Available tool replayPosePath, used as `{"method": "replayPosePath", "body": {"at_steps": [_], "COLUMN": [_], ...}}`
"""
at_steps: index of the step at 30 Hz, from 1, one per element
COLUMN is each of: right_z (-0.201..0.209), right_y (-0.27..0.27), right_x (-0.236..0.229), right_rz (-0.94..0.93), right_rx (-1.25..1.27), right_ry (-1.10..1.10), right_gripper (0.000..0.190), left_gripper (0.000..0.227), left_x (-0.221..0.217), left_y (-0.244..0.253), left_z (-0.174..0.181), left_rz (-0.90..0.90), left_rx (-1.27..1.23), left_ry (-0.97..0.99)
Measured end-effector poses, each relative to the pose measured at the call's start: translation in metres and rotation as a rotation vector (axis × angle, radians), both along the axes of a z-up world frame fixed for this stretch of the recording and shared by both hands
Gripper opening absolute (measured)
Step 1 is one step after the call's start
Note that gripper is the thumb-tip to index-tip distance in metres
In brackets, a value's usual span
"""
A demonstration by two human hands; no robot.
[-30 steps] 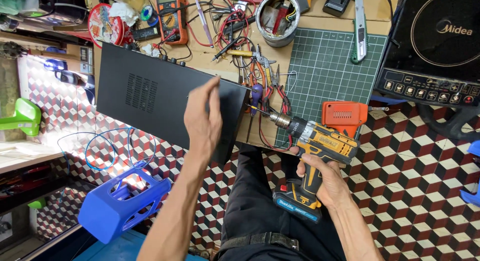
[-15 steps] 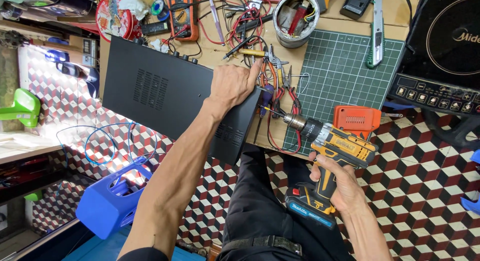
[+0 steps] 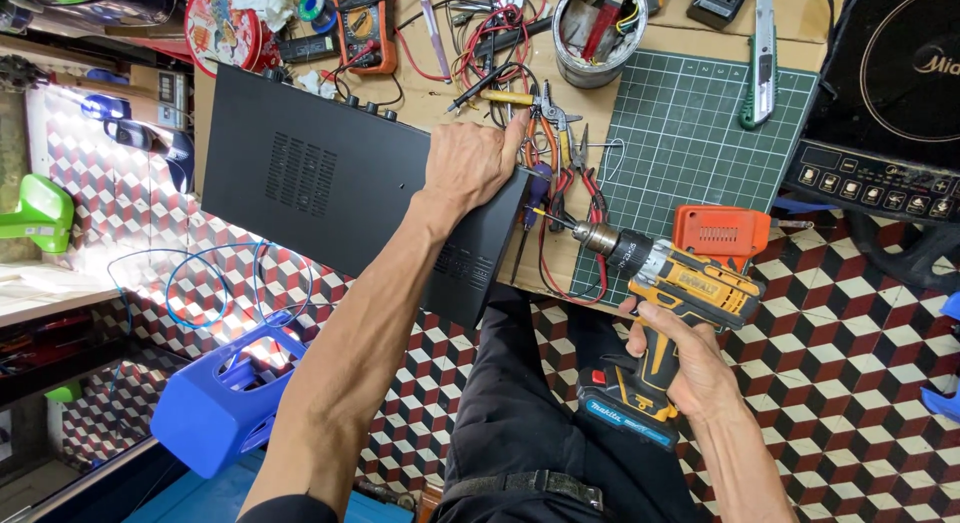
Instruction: Opening the casing of an electronic amplifier, inspecting it, and screwing the cover back on.
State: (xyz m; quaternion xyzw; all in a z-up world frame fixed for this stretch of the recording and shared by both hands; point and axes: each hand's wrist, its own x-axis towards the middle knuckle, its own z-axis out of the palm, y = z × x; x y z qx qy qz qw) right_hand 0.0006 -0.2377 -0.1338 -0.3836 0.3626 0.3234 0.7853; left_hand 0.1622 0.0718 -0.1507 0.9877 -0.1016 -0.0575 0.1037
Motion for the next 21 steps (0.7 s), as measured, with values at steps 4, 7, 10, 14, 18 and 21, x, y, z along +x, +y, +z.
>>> {"method": "replayPosePath", "body": {"at_steps": [4,7,10,14,18,21], "right_z": [-0.004,-0.004,-0.005,-0.012,-0.007,-0.006], "right_y": [-0.001,-0.001,-0.002,-0.004,-0.001,-0.001], "right_x": [0.0,0.0,-0.001,-0.004,-0.001,0.001], "right_rz": [0.013,0.019,0.021,0.044,0.052,0.064], "right_rx": [-0.003,-0.006,-0.007,-0.009,-0.044,-0.057], "right_ry": [0.003,0.0,0.014,-0.001,0.0,-0.01], "right_gripper": [0.032,0.031,0.03,0.028,0.03,0.032], "left_gripper": [0.07,0.07,0.07,0.071,0.071,0.07], "left_x": [0.001,0.001,0.0,0.0,0.0,0.001], "left_y": [-0.001,-0.001,0.0,-0.001,-0.002,-0.001], "left_z": [0.002,-0.001,-0.002,-0.001,0.0,0.0], "left_rz": [0.03,0.03,0.03,0.028,0.047,0.045], "left_rx": [-0.005,-0.001,0.001,0.006,-0.013,-0.009], "left_ry": [0.03,0.025,0.019,0.006,0.023,0.03]}}
